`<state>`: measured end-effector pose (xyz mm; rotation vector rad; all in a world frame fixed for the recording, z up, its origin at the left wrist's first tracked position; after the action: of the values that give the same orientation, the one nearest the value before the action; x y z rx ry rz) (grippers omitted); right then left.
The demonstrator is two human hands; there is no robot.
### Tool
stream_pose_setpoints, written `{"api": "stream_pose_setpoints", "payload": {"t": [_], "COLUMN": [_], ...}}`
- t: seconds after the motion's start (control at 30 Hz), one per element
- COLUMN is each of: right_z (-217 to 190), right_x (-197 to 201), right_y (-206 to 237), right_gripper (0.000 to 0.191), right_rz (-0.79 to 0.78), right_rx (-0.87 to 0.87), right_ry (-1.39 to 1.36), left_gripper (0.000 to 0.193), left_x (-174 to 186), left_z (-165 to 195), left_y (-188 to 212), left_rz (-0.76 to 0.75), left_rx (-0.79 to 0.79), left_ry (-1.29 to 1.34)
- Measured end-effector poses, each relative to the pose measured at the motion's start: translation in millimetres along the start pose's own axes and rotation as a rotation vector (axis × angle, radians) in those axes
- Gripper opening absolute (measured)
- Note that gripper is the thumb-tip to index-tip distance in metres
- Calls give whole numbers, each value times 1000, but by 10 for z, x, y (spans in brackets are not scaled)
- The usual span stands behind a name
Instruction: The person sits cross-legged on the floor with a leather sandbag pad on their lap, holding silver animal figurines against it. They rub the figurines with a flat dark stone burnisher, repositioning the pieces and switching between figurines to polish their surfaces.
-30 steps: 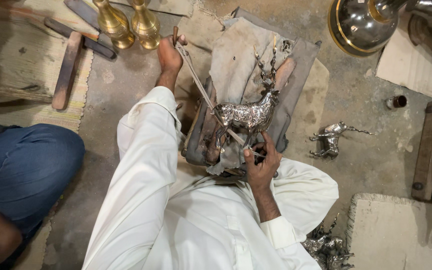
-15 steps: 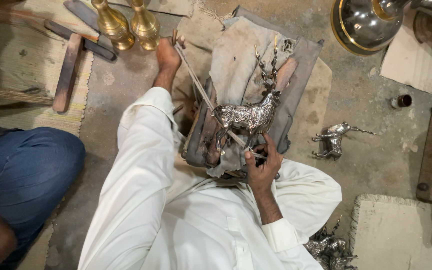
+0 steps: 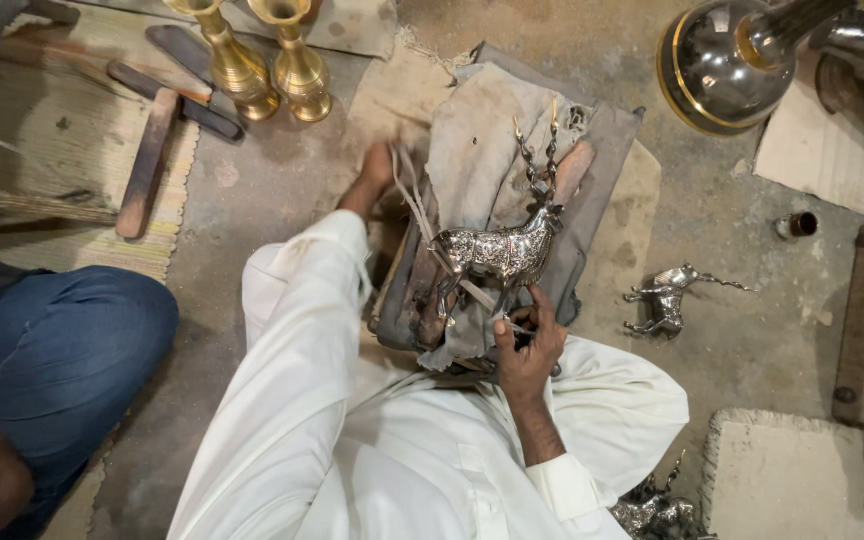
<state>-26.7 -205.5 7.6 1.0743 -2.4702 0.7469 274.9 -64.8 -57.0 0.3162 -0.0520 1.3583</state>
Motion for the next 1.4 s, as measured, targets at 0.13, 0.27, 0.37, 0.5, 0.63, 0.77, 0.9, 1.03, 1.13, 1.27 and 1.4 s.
{"api": "stream_pose_setpoints", "payload": {"t": [0.13,0.27,0.37,0.5,0.63,0.77,0.9,1.03,1.13,1.27,1.4], "right_z": [67,156,238,260,212,158,47,-21,-56,-42,-16], "right_x": [-4,-8,-24,-28,-22,-26,-12,-6,-9,-15,-19], "right_y": [17,47,58,58,44,14,-22,-46,-52,-49,-43], "right_gripper": [79,77,78,75,72,73,72,74,73,74,74], "right_rz": [-13,-11,-15,-5,-1,-10,-3,-6,-9,-8,-16], "right_rx": [-25,-6,-52,-23,24,-36,-18,-12,18,0,-48], "right_ry": [-14,-3,-46,-45,-15,-60,-41,-38,-31,-33,-56], "left_gripper": [26,24,24,19,19,43,52,41,34,27,34], "left_x": [-102,516,1036,1273,988,23,-425,-405,-389,-328,-167], "left_z": [-646,-811,-686,-342,-308,-389,-361,-411,-334,-255,-457], "left_y": [517,721,754,834,778,852,709,666,591,518,630], "left_rz": [-586,-587,-482,-265,-179,-768,-536,-425,-356,-270,-227], "left_rx": [-48,20,112,-72,-80,-121,-54,-26,-55,-166,-87], "left_ry": [-1028,-1073,-876,-500,-914,-664,-340,-512,-580,-542,-246]}}
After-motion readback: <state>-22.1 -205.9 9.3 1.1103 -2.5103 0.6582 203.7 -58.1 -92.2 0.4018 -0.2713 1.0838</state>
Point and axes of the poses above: each hand's wrist, its own y-axis away from the middle knuckle, its own x-axis out of the back of the hand, z = x × y, the point moved 6 cm from there along -y, towards the middle knuckle, and after that the axes turned 8 degrees about z, right-handed, at the moved point
